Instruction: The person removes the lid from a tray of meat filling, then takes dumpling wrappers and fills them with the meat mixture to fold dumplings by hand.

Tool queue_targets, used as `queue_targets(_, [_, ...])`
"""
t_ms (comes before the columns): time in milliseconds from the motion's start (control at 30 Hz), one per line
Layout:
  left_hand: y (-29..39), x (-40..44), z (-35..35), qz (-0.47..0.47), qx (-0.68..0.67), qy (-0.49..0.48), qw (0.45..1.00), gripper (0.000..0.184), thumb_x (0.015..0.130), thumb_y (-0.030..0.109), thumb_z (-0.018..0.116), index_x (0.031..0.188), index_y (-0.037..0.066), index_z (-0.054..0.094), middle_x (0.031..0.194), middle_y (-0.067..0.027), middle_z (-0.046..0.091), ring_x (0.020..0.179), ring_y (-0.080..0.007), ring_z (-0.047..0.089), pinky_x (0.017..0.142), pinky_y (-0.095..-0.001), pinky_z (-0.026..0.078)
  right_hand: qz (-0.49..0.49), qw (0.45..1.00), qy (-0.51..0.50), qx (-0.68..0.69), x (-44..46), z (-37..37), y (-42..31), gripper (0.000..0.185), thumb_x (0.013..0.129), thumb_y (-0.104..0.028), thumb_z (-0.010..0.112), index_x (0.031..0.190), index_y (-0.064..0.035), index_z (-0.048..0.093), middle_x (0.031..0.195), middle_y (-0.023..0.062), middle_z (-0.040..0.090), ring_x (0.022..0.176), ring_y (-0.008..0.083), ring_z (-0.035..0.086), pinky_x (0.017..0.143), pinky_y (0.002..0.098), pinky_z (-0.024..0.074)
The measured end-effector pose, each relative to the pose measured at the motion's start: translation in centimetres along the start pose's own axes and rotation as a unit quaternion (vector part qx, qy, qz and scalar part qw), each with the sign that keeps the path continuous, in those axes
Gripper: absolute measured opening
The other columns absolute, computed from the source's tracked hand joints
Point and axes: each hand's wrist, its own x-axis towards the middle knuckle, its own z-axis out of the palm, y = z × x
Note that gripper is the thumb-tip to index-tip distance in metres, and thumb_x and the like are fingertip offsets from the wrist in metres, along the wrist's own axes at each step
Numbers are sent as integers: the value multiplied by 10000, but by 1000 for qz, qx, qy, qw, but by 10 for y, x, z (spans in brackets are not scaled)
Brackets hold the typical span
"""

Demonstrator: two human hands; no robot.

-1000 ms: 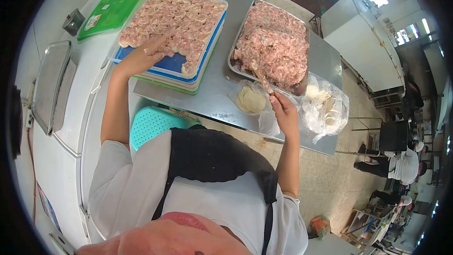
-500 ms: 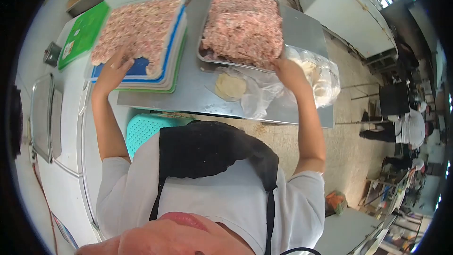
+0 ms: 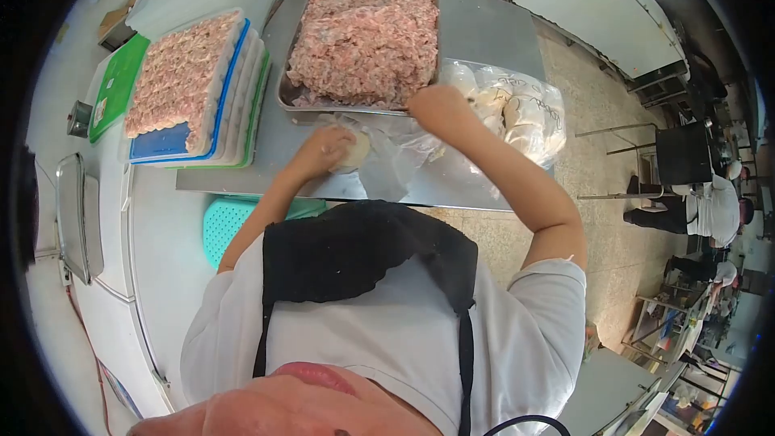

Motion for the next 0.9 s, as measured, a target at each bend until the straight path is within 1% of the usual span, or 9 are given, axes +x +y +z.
queue_targets(67, [-1, -6, 17, 39, 102, 24, 994, 269, 817, 107, 669, 1080, 56, 656, 1033, -113, 637, 988, -289, 604, 876, -391, 473, 54, 998, 2, 14, 0, -15, 30, 130, 745, -130, 606, 716, -65, 714, 696, 135, 679, 657, 283, 695, 541, 401, 537])
queue_targets(167, [-2, -19, 22, -73, 109, 129, 983, 213, 793, 115, 659, 993, 42, 671, 983, -138, 637, 1045, -329, 566, 926, -424, 436, 45, 998, 51, -13, 16, 18, 64, 129, 749, -131, 609, 709, -54, 705, 701, 141, 679, 669, 297, 696, 544, 406, 539])
queue_targets(267, [-23, -26, 20, -115, 76, 148, 979, 181, 832, 140, 642, 977, 33, 663, 963, -145, 639, 984, -338, 586, 877, -412, 459, 19, 997, 73, 8, 16, 47, 41, 135, 760, -132, 608, 703, -49, 698, 711, 145, 680, 682, 309, 695, 555, 410, 541])
queue_targets(333, [-18, -24, 13, -235, -52, 161, 957, 171, 875, 156, 617, 979, 24, 652, 922, -157, 643, 887, -359, 604, 804, -406, 484, -10, 997, 78, 21, 0, 46, 21, 142, 770, -134, 605, 700, -48, 695, 716, 147, 681, 687, 316, 694, 561, 413, 542])
queue_targets(533, [15, -14, -10, -228, 23, 234, 945, 143, 890, 151, 618, 918, 16, 656, 870, -150, 645, 813, -336, 610, 738, -399, 488, -12, 998, 47, 51, -1, -19, 62, 142, 794, -126, 581, 736, -59, 692, 740, 135, 677, 701, 291, 698, 577, 421, 550])
queue_targets(600, [27, -12, -12, -253, -3, 242, 937, 147, 883, 157, 632, 905, 13, 656, 869, -145, 646, 823, -325, 610, 744, -396, 486, -3, 996, 83, 44, 23, 3, 67, 149, 800, -138, 582, 731, -61, 689, 742, 131, 678, 695, 288, 696, 569, 426, 547])
queue_targets(667, [30, -10, -15, -166, 93, 289, 938, 156, 868, 163, 659, 886, 8, 662, 871, -132, 655, 831, -311, 612, 746, -384, 483, 10, 992, 122, 35, 32, 29, 50, 157, 807, -149, 583, 727, -62, 686, 744, 127, 679, 689, 285, 695, 561, 431, 544])
queue_targets(767, [34, -6, -18, -130, 54, 329, 934, 160, 859, 166, 676, 892, 9, 663, 878, -123, 661, 823, -320, 608, 744, -377, 480, -75, 988, 109, 77, 20, 59, 19, 180, 825, -181, 580, 731, -67, 683, 745, 114, 680, 691, 282, 693, 549, 444, 536])
queue_targets(900, [46, -6, -37, -136, 81, 259, 953, 165, 879, 173, 666, 890, 9, 664, 872, -113, 660, 826, -263, 623, 737, -362, 478, -90, 991, 67, 74, 13, 8, 44, 177, 817, -172, 582, 748, -51, 692, 751, 139, 686, 709, 308, 696, 576, 428, 547])
